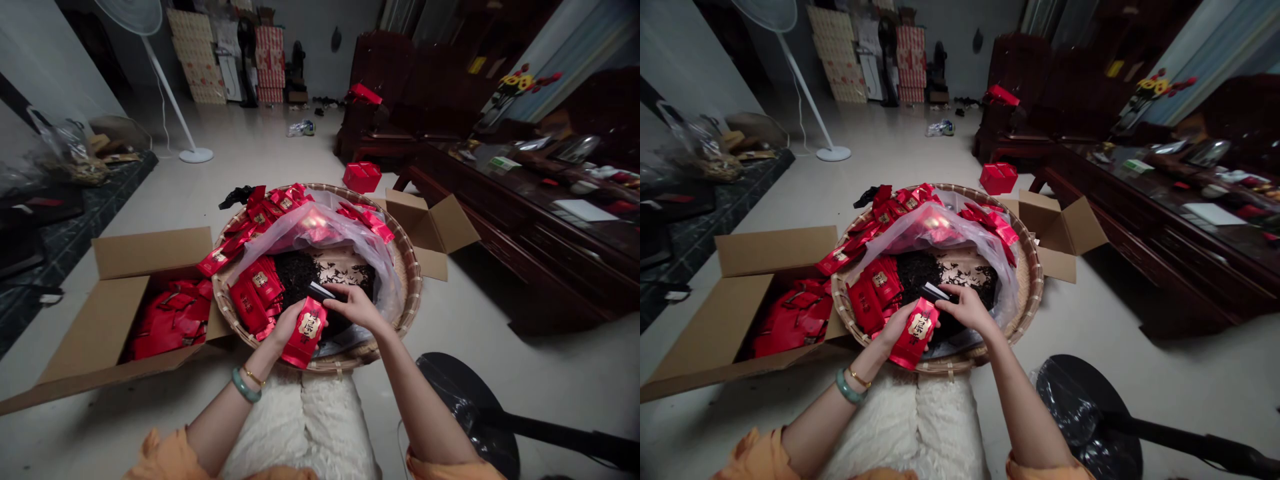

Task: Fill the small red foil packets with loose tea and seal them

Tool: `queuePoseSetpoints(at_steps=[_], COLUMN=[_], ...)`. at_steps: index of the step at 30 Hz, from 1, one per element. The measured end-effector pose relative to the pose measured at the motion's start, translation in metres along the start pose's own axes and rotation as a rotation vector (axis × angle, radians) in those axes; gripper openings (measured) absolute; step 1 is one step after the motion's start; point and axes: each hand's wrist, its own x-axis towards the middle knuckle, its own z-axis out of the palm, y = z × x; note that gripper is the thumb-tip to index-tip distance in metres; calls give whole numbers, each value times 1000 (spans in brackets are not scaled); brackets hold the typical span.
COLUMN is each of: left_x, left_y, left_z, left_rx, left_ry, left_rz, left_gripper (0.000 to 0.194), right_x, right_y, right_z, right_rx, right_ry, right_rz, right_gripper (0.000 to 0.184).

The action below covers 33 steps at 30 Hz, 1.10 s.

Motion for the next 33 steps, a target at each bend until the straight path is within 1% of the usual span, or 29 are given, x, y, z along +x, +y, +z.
queuePoseSetpoints(at_steps=[2, 4, 5, 8, 10, 12, 13, 14, 16, 18, 19, 21, 24, 26, 28, 30, 33], left_x=[-2, -4, -5, -7, -9, -12, -13, -14, -13, -11, -9, -5, -1, 0, 0, 0, -1], left_y=[2, 4, 4, 5, 6, 7, 7, 7, 6, 3, 1, 0, 4, 8, 13, 15, 14], left_z=[1, 1, 2, 3, 4, 7, 8, 9, 11, 12, 12, 12, 11, 11, 11, 13, 15], left_rx=[7, 4, -1, -16, -12, 5, 14, 21, 27, 24, 19, -11, -5, 101, 208, 233, 217], left_ry=[14, 15, 4, -40, -54, -62, -62, -59, -47, -32, -25, 14, 78, 118, 166, 221, 253], left_rz=[3, -1, -3, 6, 16, 24, 32, 42, 74, 110, 124, 181, 342, 424, 460, 509, 567], left_gripper=[47, 49, 49, 50, 50, 50, 50, 49, 46, 42, 41, 37, 34, 30, 25, 22, 21], right_x=[1, 1, 2, 1, -1, -3, -4, -5, -6, -7, -8, -9, -12, -13, -14, -15, -17], right_y=[2, 7, 12, 30, 42, 47, 46, 44, 33, 20, 14, 5, -1, -4, -6, -8, -8], right_z=[-5, -11, -14, -21, -22, -20, -18, -14, -5, 7, 13, 23, 32, 35, 36, 37, 40], right_rx=[79, 107, 86, -116, -280, -389, -409, -398, -288, -105, -44, 27, 33, 33, 85, 179, 289], right_ry=[19, 90, 138, 246, 269, 304, 331, 359, 387, 339, 308, 299, 327, 321, 308, 284, 230], right_rz=[20, 46, 56, 84, 117, 137, 126, 100, 23, -39, -39, -5, 9, -3, 7, 47, 108], right_gripper=[42, 43, 43, 41, 41, 39, 36, 33, 30, 31, 30, 29, 27, 26, 26, 29, 35])
